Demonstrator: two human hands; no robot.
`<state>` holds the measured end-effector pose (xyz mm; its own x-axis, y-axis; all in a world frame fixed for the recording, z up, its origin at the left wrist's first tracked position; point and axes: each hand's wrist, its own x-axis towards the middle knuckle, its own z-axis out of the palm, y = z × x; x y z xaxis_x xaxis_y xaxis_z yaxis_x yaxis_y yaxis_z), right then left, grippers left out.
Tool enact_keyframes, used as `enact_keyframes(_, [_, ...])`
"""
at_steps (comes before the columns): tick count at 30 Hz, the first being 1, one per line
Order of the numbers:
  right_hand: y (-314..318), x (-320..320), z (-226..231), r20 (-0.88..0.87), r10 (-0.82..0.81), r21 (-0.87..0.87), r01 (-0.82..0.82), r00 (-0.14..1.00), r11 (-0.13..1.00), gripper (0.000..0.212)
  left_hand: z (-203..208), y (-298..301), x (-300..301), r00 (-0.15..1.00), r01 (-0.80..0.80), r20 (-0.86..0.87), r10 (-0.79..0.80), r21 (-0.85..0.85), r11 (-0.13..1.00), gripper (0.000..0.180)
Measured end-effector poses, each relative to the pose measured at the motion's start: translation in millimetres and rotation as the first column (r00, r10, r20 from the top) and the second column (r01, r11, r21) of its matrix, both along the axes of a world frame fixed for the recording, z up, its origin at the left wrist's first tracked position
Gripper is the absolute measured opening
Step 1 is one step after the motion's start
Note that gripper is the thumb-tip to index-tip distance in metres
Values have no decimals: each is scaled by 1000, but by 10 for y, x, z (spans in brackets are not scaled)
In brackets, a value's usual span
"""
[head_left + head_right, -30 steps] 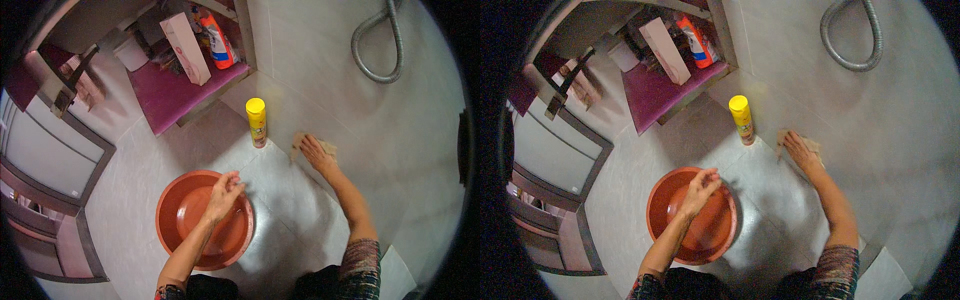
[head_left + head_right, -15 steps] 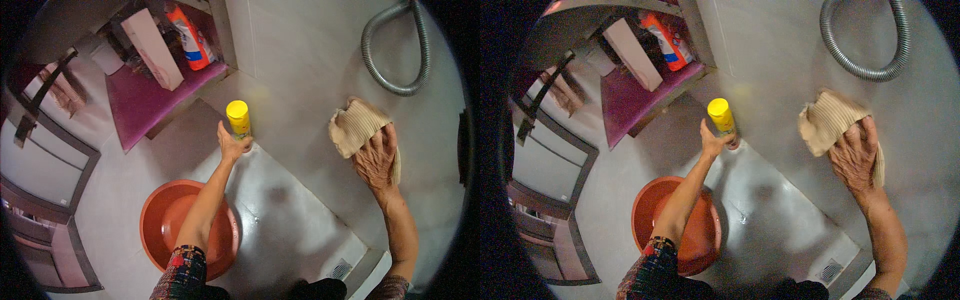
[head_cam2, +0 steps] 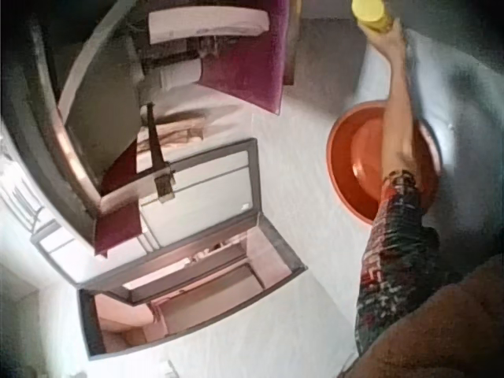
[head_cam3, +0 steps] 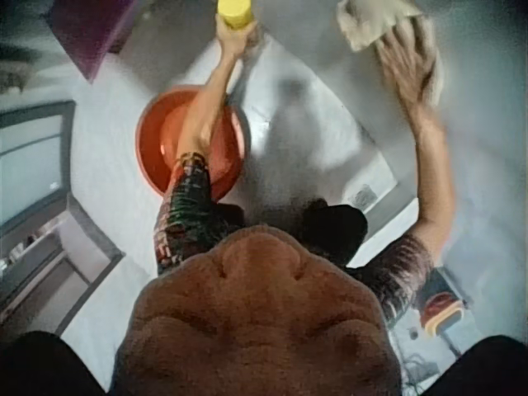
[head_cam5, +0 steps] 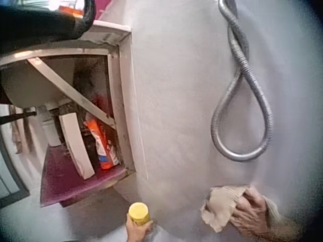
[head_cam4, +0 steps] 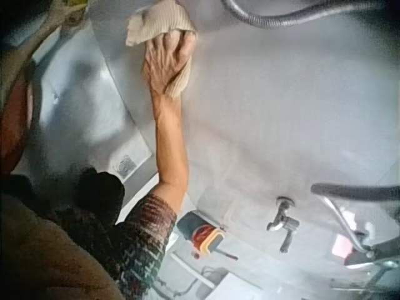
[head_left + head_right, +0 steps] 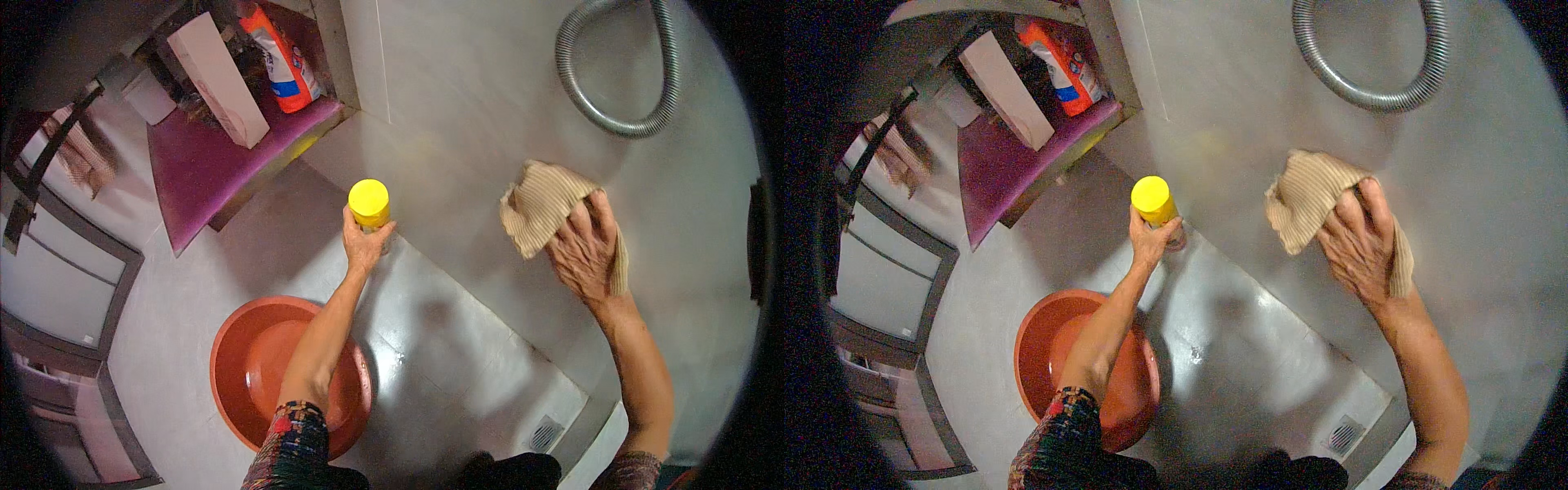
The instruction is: The person cleans the bathroom floor and walls using a cloth and a basin of water. They wipe the tiles around a squat toilet, wring the cloth in the basin, and clean the wall-mounted shower fixtures. The person also wipes a yellow cleaning product container before placing it back on the floor.
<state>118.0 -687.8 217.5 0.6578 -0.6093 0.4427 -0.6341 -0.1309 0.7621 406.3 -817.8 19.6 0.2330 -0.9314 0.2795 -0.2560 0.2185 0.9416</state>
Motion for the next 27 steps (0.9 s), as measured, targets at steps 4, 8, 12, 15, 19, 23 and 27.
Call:
enact_keyframes(4, [-44, 86, -70, -19, -51, -27, 50, 999, 998, 28, 509, 573, 150, 966, 121, -224, -131, -61, 991, 60])
enact_keyframes(8, [-180, 134, -468, -298, -118, 75, 146, 947, 986, 29, 1147, 1225, 298, 940, 192, -275, -202, -62, 979, 57])
enact_keyframes(12, [-71, 192, -911, -513, 23, 292, 149, 858, 945, 32, 1482, 1818, 767, 904, 212, -359, -230, -88, 973, 56])
enact_keyframes(15, [209, 34, -1226, -629, 115, 408, 201, 768, 891, 35, 1663, 2241, 991, 859, 182, -462, -221, -127, 975, 55])
enact_keyframes(19, [72, 151, -1364, -616, 43, 475, 328, 786, 817, 36, 1665, 2704, 1342, 952, 108, -278, -129, -90, 990, 61])
enact_keyframes(23, [-672, 634, -1144, -281, 28, 242, 43, 959, 969, 35, 1578, 3045, 1506, 975, -64, -211, 65, 13, 998, 64])
enact_keyframes(27, [-1384, 1211, -714, -126, -31, 47, 37, 992, 998, 37, 1535, 3045, 1564, 969, -85, -238, 64, -76, 993, 73])
